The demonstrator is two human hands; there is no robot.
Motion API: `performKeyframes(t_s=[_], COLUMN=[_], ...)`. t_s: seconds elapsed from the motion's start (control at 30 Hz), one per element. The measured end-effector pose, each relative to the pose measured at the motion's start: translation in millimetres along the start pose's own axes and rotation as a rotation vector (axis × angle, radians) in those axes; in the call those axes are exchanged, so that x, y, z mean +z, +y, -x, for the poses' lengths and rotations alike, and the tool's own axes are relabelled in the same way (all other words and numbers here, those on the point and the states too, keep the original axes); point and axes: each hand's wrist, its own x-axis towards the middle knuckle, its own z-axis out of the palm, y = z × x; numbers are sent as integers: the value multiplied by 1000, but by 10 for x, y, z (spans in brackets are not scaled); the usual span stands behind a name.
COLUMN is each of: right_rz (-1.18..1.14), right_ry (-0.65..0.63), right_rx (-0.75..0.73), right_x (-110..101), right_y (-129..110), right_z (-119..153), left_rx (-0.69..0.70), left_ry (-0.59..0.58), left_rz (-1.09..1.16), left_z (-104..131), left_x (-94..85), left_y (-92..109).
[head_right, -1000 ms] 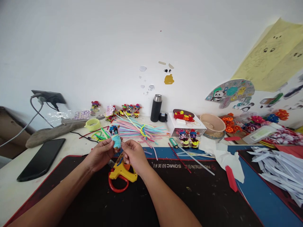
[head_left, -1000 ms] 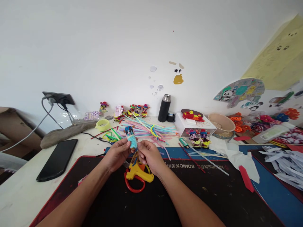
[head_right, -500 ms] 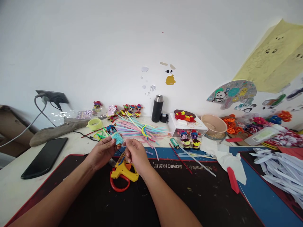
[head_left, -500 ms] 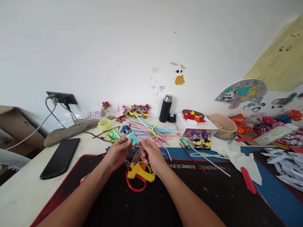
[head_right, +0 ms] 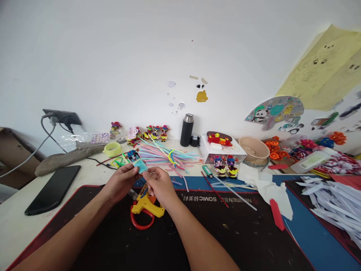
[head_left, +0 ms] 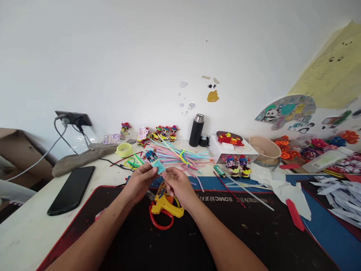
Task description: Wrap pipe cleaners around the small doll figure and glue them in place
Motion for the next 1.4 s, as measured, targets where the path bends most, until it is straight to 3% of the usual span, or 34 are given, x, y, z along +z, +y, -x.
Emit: performKeyframes(t_s=[0.43, 1.4], right_rz=[79, 84], right_ry=[16, 1], right_rx=[-52, -22], right_x=[16, 16], right_y=[-14, -12], right_z=[32, 28], left_rx=[9, 21], left_ry=[-40, -47], left_rz=[-44, -64], left_z=[31, 26], left_x=[35, -22], left_y=[34, 44])
